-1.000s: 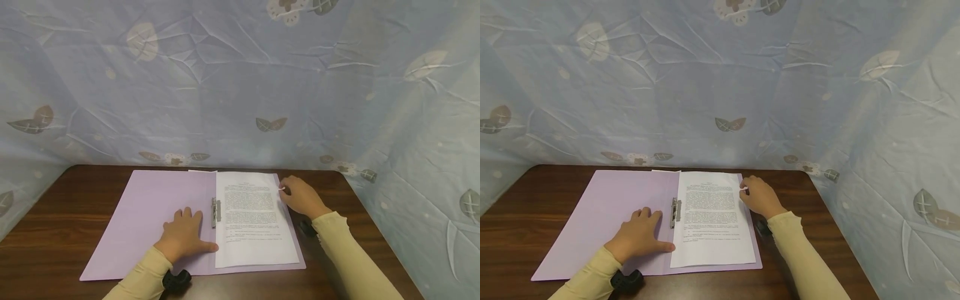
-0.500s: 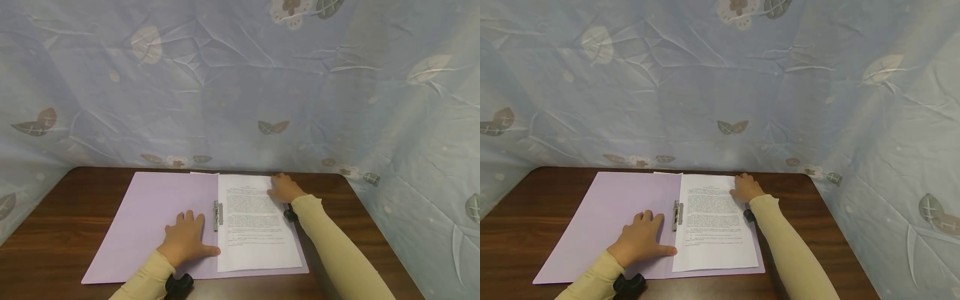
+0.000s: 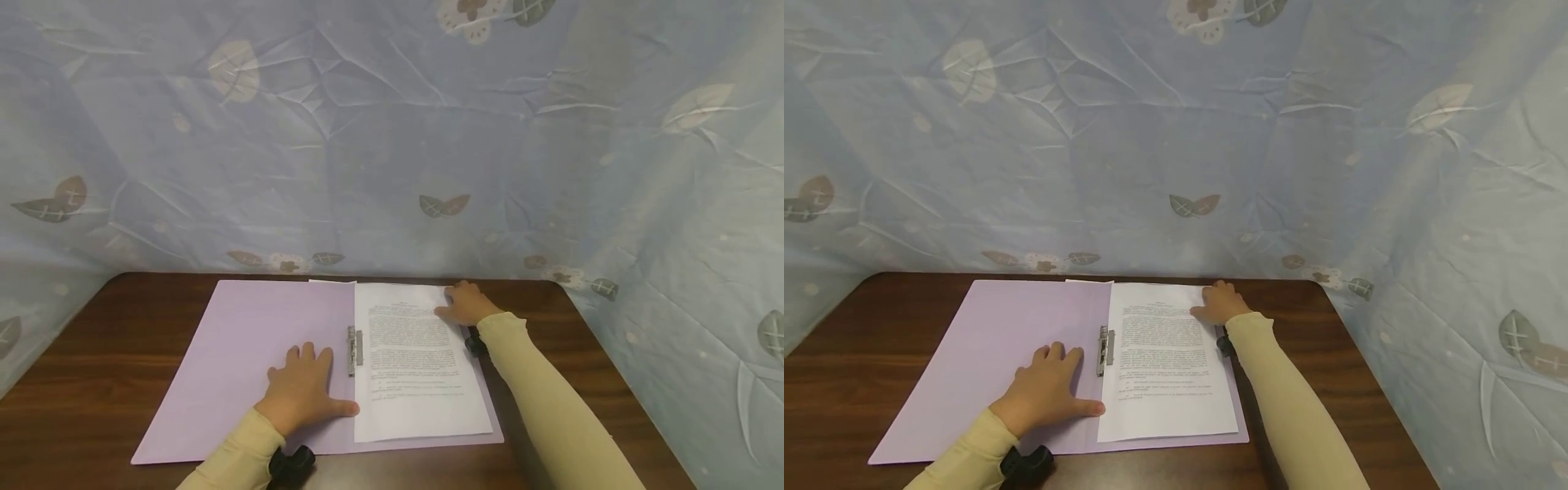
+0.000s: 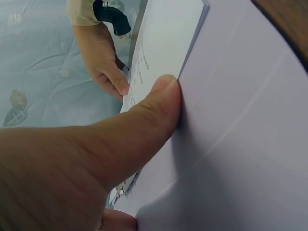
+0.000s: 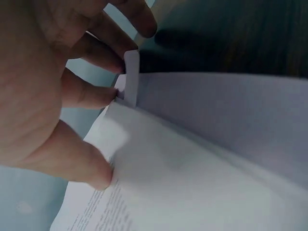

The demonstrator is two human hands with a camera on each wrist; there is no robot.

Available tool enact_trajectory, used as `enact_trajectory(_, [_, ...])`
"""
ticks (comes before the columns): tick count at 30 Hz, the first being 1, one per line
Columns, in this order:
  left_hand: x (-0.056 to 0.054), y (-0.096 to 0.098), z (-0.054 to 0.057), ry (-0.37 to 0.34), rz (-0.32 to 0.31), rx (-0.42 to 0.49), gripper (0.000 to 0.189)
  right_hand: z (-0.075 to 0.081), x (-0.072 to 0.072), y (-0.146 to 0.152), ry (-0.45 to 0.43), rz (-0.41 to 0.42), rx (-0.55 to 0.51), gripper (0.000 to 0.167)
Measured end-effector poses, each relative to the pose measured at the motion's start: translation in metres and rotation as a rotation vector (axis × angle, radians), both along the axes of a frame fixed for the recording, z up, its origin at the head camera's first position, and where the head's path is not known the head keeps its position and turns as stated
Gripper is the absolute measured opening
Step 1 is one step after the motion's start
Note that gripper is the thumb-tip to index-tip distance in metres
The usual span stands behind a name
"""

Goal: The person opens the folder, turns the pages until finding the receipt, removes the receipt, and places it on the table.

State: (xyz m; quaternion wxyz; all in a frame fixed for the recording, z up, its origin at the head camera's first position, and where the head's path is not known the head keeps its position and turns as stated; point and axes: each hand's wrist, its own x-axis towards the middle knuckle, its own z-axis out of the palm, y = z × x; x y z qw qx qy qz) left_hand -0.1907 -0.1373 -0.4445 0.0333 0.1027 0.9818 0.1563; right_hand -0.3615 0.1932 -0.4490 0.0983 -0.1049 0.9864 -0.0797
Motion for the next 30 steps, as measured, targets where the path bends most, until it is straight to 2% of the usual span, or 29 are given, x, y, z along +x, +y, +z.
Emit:
enact_trajectory(7, [-0.0034,0.0003,0.0000,0.000,-0.004,-0.020,0.107,0.0046,0.0021,0.0045,0.023,0.001,-0.016,0.069])
enact_trajectory(10, [-0.0038,0.0003,-0.0002,-0.002,-0.004,-0.020,0.107,0.0057,0.0041,0.0046,0.045,0.019,0.025,0.066])
enact_trajectory(17, [-0.0027,0.0004,0.0005,-0.023,0.003,-0.018,0.106,0.0020,0.0059,0.0052,0.273,0.165,0.149,0.041])
enact_trajectory(20, [-0.0017,0.0007,0.0006,-0.030,0.005,-0.018,0.106,-0.0001,0.0044,0.0043,0.317,0.196,0.148,0.033])
enact_trajectory(22, [-0.0013,0.0011,0.0002,-0.029,0.005,-0.018,0.106,-0.0018,0.0024,0.0042,0.312,0.191,0.112,0.029])
enact_trajectory(25, [-0.0007,0.0016,-0.0002,-0.030,0.004,-0.016,0.107,-0.0022,0.0018,0.0024,0.256,0.125,-0.010,0.029])
enact_trajectory(30, [0.0003,0.0019,0.0001,-0.027,0.002,-0.017,0.108,-0.0004,0.0011,0.0021,0.145,-0.024,-0.258,0.052])
